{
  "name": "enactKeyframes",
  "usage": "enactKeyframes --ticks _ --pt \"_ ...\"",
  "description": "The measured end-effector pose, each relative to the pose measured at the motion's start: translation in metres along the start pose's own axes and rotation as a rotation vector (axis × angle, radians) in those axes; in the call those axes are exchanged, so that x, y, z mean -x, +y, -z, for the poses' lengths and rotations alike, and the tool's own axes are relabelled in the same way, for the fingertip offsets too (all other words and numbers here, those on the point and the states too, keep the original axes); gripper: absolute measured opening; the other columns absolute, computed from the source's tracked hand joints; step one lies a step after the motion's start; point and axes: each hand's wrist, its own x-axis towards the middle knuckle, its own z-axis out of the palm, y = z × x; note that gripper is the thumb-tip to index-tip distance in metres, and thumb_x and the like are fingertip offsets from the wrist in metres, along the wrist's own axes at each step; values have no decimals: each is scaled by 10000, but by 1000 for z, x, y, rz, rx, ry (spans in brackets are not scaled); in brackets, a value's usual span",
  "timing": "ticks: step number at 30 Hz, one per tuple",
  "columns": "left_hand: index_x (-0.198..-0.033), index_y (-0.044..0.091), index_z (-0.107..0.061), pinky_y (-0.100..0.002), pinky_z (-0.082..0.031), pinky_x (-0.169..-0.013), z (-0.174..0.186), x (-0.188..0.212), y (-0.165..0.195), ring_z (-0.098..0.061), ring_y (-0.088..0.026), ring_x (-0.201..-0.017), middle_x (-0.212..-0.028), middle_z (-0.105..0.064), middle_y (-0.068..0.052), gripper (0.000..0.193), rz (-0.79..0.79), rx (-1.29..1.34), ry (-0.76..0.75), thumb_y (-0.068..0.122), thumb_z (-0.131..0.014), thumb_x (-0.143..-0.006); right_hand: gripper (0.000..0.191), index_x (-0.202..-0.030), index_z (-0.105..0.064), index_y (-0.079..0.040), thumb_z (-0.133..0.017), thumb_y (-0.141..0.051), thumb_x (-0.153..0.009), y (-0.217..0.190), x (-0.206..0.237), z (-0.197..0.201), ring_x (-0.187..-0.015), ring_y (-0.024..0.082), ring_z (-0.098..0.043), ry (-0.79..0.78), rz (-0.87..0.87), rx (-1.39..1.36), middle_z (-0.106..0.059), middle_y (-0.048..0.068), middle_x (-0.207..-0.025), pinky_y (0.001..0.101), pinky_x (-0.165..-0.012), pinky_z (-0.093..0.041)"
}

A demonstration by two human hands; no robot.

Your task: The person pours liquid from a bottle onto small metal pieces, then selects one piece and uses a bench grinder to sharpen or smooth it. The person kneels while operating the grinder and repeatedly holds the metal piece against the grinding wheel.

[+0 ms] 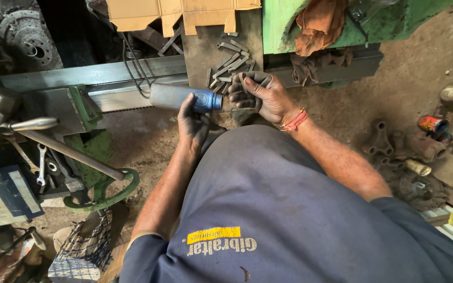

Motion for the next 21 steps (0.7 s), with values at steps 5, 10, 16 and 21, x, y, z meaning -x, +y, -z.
enactKeyframes --ticks 5,10,16,21 --pt "-1120 35 -642 -340 -541 -1038 3 0 0 -646 -200 -1052 -1123 -665 -80 412 -18 -14 49 197 -851 -805 341 -1280 -640 32 -674 -183 -1018 -3 0 -5 -1013 279 -759 87 23 72 -743 174 -1150 347 -802 -643" --pt "-1123 37 -630 -341 -533 -1047 3 -1 1 -636 -203 -1052 -1129 -651 -84 423 -11 -10 51 195 -859 -805 310 -1254 -646 -1 -690 -169 -997 -1 -2 -5 -1019 271 -760 137 51 114 -750 156 -1142 341 -789 -644" --pt "-1131 29 -624 -350 -545 -1056 -1 1 1 -642 -209 -1063 -1130 -652 -93 432 -27 -32 56 200 -850 -805 292 -1249 -648 -23 -698 -158 -995 1 -3 -3 -1033 268 -757 140 60 105 -747 140 -1131 367 -814 -651" --pt "-1139 25 -624 -355 -547 -1071 -4 2 1 -647 -216 -1085 -1152 -648 -103 434 -33 -44 52 201 -846 -810 281 -1240 -656 -37 -687 -166 -993 0 -4 -3 -1017 280 -764 153 54 95 -749 139 -1128 375 -803 -647"
